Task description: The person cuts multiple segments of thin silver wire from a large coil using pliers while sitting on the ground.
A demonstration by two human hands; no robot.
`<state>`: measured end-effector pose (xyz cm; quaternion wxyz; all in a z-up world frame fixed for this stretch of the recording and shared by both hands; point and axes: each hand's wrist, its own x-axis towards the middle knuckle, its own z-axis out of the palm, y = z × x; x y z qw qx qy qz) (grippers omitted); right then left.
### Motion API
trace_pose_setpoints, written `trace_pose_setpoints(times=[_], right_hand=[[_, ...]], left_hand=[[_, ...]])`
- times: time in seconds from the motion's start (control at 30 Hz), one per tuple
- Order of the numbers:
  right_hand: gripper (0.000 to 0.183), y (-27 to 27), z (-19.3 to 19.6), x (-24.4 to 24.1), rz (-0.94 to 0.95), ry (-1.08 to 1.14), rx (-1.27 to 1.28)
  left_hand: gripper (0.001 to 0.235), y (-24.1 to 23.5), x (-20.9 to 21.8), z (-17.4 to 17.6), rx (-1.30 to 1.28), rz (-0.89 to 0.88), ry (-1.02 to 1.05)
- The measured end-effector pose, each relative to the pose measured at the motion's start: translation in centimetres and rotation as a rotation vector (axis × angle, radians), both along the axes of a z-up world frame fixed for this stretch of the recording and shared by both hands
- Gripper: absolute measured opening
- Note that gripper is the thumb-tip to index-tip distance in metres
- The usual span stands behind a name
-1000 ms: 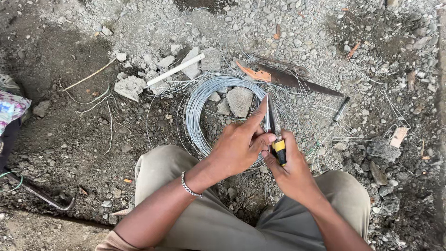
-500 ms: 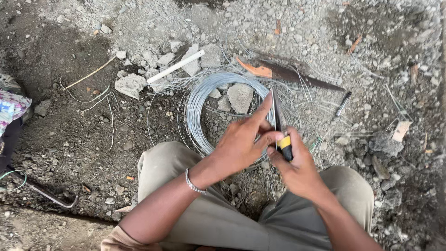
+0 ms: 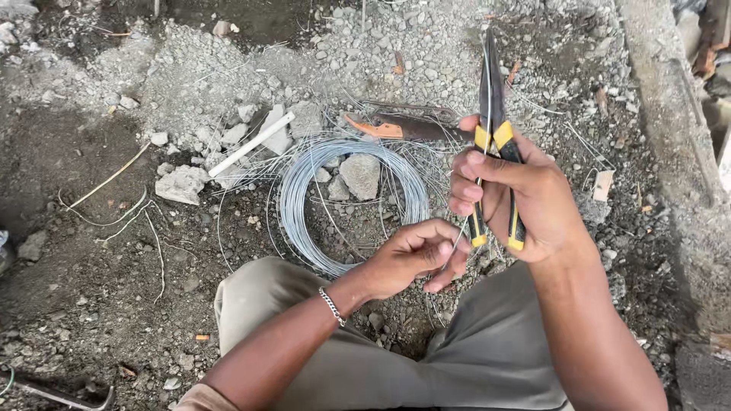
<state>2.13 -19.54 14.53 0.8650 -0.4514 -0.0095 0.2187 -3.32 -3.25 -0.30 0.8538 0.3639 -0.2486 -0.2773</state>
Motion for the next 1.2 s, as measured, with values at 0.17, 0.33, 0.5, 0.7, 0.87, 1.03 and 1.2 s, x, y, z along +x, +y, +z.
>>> trace_pose_setpoints(times=[0.17,0.33,0.5,0.7,0.87,1.03,1.2], right_hand=[[0.038,1.4,0.2,-0.1,0.022,0.046,0.034],[0.028,2.1,-1.1,-0.2,-0.105,0.018,0.122],[0.016,4.9,-4.4,-1.3,-0.393,0.052,0.39],[0.025,4.8,-5.2,-2.4,-0.203,-0.003,-0.168],[0.046,6.0,-11.0,-5.1,0.147,0.121,-0.415],[0.046,5.4,-13.6,-5.5,0.156,0.185,-0.366],[0.05,4.2,-12.6,-4.3,0.023,0.077,-0.273]], left_hand=[[0.022,0.3,-0.5,0.1,-0.104,-0.018,0.144],[0.017,-0.2,-0.4,-0.8,-0.212,0.057,0.15],[0.011,0.4,1.1,-0.4,-0.472,0.329,0.232],[0.015,5.8,3.6,2.9,-0.533,0.589,0.261],[0.028,9.2,5.1,5.0,-0.615,0.787,0.361],[0.026,12.0,6.3,3.7,-0.766,0.88,0.259],[0.036,15.3,5.4,0.0,-0.879,0.642,0.013]])
